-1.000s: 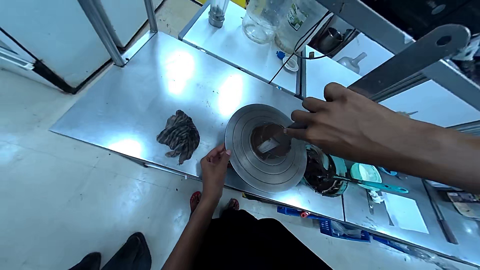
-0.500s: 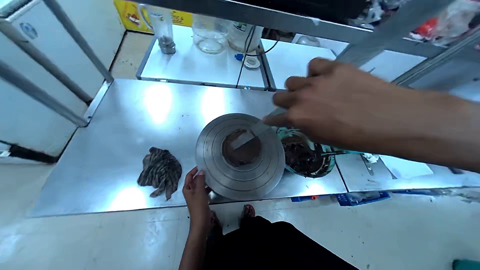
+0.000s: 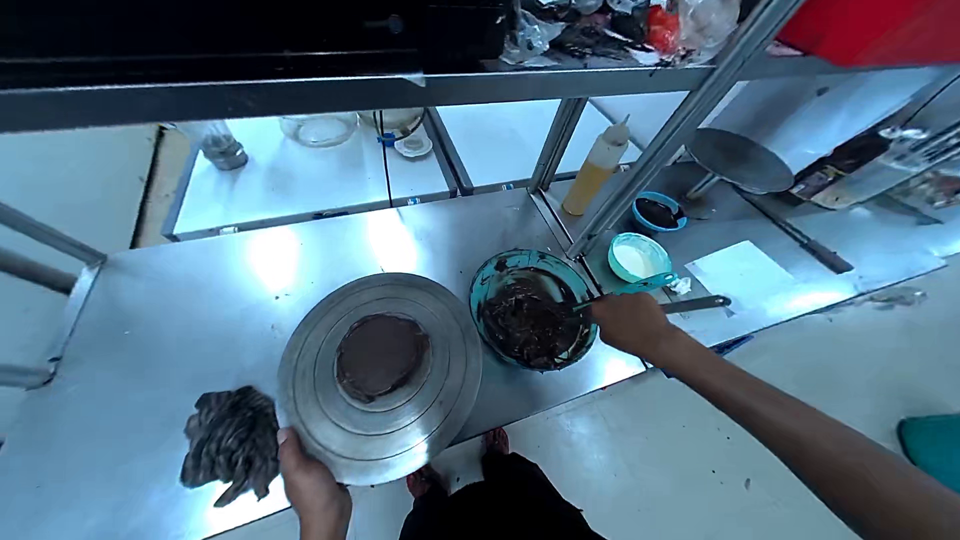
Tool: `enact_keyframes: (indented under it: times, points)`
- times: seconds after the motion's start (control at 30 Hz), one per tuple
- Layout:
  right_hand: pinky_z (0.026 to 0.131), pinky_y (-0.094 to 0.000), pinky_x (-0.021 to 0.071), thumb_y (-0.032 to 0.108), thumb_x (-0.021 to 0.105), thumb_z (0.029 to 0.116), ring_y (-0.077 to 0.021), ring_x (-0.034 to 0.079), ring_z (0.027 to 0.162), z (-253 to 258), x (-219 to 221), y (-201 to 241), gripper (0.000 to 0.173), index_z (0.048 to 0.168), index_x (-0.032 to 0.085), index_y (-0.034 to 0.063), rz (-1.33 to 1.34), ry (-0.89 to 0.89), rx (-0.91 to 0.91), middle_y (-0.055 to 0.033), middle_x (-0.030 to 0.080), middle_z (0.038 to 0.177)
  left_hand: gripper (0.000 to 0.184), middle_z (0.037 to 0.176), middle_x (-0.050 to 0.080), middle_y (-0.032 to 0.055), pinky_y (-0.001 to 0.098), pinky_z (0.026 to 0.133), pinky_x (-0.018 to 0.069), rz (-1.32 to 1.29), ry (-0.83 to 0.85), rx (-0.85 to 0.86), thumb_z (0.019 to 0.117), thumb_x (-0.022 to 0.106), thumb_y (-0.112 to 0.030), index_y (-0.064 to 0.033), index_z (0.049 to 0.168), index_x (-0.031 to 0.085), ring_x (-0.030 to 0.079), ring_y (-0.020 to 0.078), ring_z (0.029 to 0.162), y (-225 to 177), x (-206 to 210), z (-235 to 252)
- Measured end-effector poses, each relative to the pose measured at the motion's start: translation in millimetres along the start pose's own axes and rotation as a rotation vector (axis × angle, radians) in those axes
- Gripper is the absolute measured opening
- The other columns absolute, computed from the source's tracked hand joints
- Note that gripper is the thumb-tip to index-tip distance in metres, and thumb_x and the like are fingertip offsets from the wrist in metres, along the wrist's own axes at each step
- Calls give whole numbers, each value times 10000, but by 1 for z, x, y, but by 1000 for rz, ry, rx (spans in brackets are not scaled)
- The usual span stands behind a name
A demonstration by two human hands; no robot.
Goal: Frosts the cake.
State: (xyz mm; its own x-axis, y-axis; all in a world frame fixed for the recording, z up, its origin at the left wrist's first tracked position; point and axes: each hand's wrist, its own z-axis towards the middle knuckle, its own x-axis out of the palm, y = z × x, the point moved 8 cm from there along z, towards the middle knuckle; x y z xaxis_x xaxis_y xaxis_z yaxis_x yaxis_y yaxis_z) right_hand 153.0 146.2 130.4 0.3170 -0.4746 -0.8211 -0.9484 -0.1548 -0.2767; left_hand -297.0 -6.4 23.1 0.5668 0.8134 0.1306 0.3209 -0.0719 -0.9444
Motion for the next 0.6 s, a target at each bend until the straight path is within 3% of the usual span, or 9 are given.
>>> enact_keyframes:
  times: [0.17, 0.37, 0.43, 0.5, 0.6]
  points:
    - [747, -599, 526, 225, 652, 955, -410, 685, 975, 15, 16, -1, 199, 1034, 718, 55, 91, 44, -1, -197, 708, 1036, 487, 1262, 616, 63, 324, 974, 533, 38, -5, 42, 1122, 251, -367, -43, 1407, 478, 623, 86, 1126, -3, -2, 3]
    - [786, -629, 509, 315, 588, 998, -378, 680, 1003, 45, 31, -5, 244, 1123, 735, 165, 344, 203, -26, -151, 718, 1057, 465, 1202, 649, 57, 333, 948, 556, 18, -21, 77, 1119, 278, -359, -35, 1354, 516, 650, 94, 1085, -4, -3, 6]
    - [749, -591, 512, 306, 572, 1011, -323, 690, 858, 57, 46, -6, 237, 1104, 742, 170, 432, 240, -30, -121, 723, 928, 454, 1178, 654, 62, 336, 931, 565, 9, -42, 77, 1121, 281, -350, -31, 1339, 519, 658, 98, 1065, -3, -4, 5]
    - [658, -480, 512, 260, 557, 1022, -236, 642, 661, 63, 59, -7, 227, 1098, 738, 147, 542, 275, -27, -87, 689, 774, 457, 1181, 652, 72, 339, 931, 563, 6, -53, 74, 1121, 288, -350, -26, 1351, 513, 659, 102, 1062, -1, -5, 4]
    - [504, -313, 441, 194, 533, 1046, -131, 523, 490, 54, 68, -12, 224, 1052, 734, 95, 730, 311, -3, -51, 610, 629, 476, 1224, 634, 71, 332, 963, 542, 22, -62, 74, 1122, 271, -357, -28, 1382, 497, 638, 92, 1100, 1, -5, 0]
